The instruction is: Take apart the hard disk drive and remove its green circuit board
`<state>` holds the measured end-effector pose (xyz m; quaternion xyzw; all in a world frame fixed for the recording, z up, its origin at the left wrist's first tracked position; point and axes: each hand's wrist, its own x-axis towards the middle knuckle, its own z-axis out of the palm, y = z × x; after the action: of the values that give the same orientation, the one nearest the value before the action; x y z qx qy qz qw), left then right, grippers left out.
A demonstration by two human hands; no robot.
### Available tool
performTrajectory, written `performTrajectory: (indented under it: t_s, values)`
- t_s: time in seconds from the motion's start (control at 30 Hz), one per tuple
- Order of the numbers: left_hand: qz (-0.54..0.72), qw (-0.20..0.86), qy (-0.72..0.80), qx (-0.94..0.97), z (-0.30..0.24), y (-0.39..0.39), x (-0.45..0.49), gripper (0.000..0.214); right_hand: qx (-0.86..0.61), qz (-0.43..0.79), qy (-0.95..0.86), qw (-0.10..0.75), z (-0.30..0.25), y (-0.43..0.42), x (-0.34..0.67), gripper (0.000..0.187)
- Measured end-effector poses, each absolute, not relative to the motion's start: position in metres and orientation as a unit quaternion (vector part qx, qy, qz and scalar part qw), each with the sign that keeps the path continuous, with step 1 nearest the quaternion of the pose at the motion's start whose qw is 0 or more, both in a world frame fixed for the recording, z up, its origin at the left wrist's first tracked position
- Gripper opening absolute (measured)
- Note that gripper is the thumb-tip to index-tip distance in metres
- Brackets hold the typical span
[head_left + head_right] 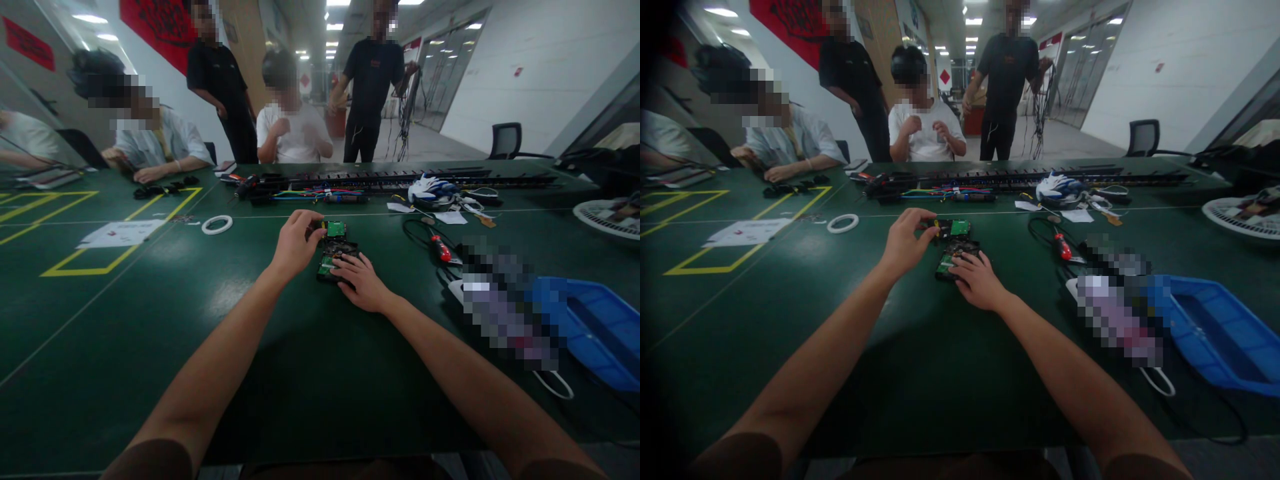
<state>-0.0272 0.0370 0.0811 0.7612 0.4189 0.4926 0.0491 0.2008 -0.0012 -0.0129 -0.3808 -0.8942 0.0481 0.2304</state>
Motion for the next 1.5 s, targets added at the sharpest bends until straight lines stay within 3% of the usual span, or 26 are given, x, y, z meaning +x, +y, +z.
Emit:
performTrajectory:
  t_s: [0.57, 0.7, 0.87, 1.2, 1.5]
  values:
    - [0.533, 0.110, 0.423, 0.725, 0.070, 0.042, -0.024, 0.035, -0.380, 0.050, -0.894, 0.232, -0.011, -0.002, 0.201, 0.044]
    - [0.539, 0.135, 0.406, 0.726, 0.068, 0.042, -0.022, 0.029, -0.381, 0.053, -0.894, 0.231, -0.010, -0.002, 0.201, 0.045]
    - [0.497, 0.087, 0.415, 0.757, 0.077, 0.040, -0.028, 0.023, -0.380, 0.050, -0.894, 0.231, -0.010, -0.003, 0.201, 0.044]
    - [0.471, 0.036, 0.420, 0.775, 0.086, 0.037, -0.034, 0.031, -0.381, 0.050, -0.893, 0.234, -0.013, -0.001, 0.200, 0.044]
    - [0.522, 0.131, 0.411, 0.736, 0.072, 0.042, -0.026, 0.033, -0.382, 0.047, -0.894, 0.229, -0.013, -0.001, 0.200, 0.043]
